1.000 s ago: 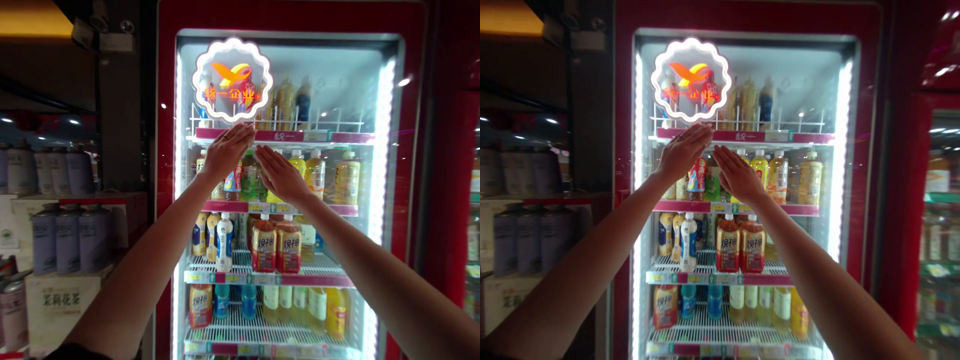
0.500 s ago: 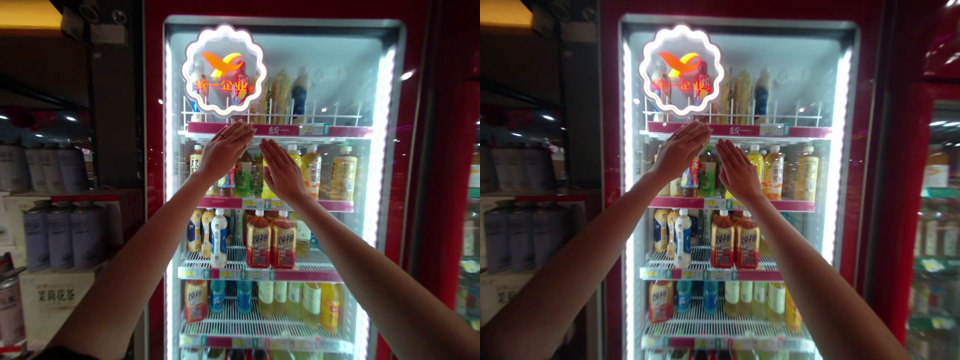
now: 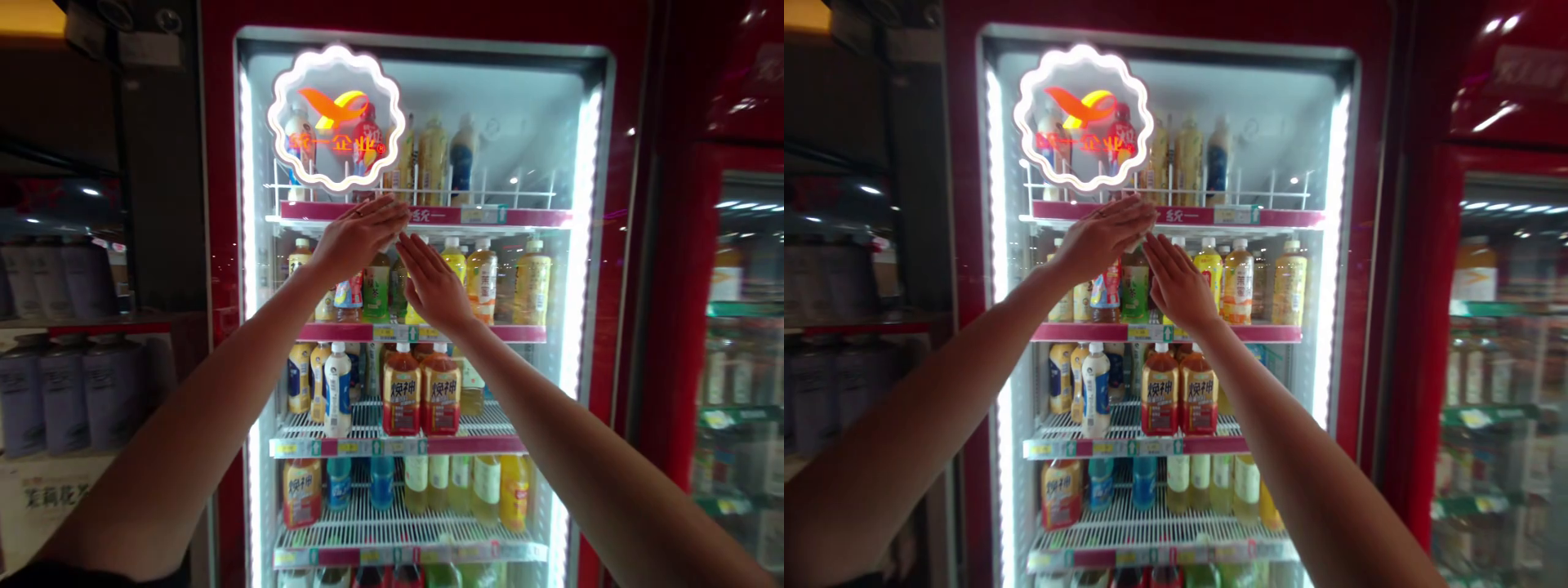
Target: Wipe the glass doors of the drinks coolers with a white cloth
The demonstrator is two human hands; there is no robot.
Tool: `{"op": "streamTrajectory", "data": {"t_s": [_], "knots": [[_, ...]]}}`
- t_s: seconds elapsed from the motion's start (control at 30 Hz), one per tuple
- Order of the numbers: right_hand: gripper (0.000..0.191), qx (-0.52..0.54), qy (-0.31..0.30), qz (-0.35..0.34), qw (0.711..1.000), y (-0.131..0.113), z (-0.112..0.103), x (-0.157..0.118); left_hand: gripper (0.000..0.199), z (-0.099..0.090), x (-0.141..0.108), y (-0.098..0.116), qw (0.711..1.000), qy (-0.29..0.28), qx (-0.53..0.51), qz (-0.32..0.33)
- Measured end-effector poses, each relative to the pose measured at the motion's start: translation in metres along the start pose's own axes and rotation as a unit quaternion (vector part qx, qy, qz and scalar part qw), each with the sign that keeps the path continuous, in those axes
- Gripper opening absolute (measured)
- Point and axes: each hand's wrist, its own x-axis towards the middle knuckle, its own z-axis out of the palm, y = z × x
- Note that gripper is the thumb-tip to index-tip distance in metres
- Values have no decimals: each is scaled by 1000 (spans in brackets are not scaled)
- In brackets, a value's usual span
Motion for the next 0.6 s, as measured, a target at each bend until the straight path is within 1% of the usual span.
{"op": "streamTrajectory", "data": {"t_s": [0.07,0.13,0.2,0.23,0.27,0.3,0.37,0.43,0.47,0.53,0.6], "knots": [[85,10,-19,-14,1000,4,-5,-2,56,-9,4,-11,1000,-5,-3,-9],[82,18,-42,-43,998,11,-13,-8,60,-8,11,-15,998,20,12,-54],[81,23,-50,-64,996,23,-22,-17,62,4,16,-5,991,54,38,-113],[81,22,-41,-62,997,30,-27,-23,62,13,17,6,987,69,51,-139],[82,20,-21,-48,998,39,-31,-29,59,22,17,18,984,74,59,-150],[81,16,10,-23,1000,48,-35,-35,57,30,14,31,986,66,61,-140],[78,8,73,19,997,67,-41,-46,58,42,8,54,993,40,60,-96],[77,7,84,21,996,83,-43,-54,58,45,3,65,996,18,60,-57],[77,7,78,16,997,89,-43,-56,58,43,2,65,997,7,58,-40],[80,6,60,6,998,95,-42,-59,57,36,5,54,998,2,60,-29],[83,3,53,6,999,96,-40,-60,54,30,15,39,996,27,67,-52]]}}
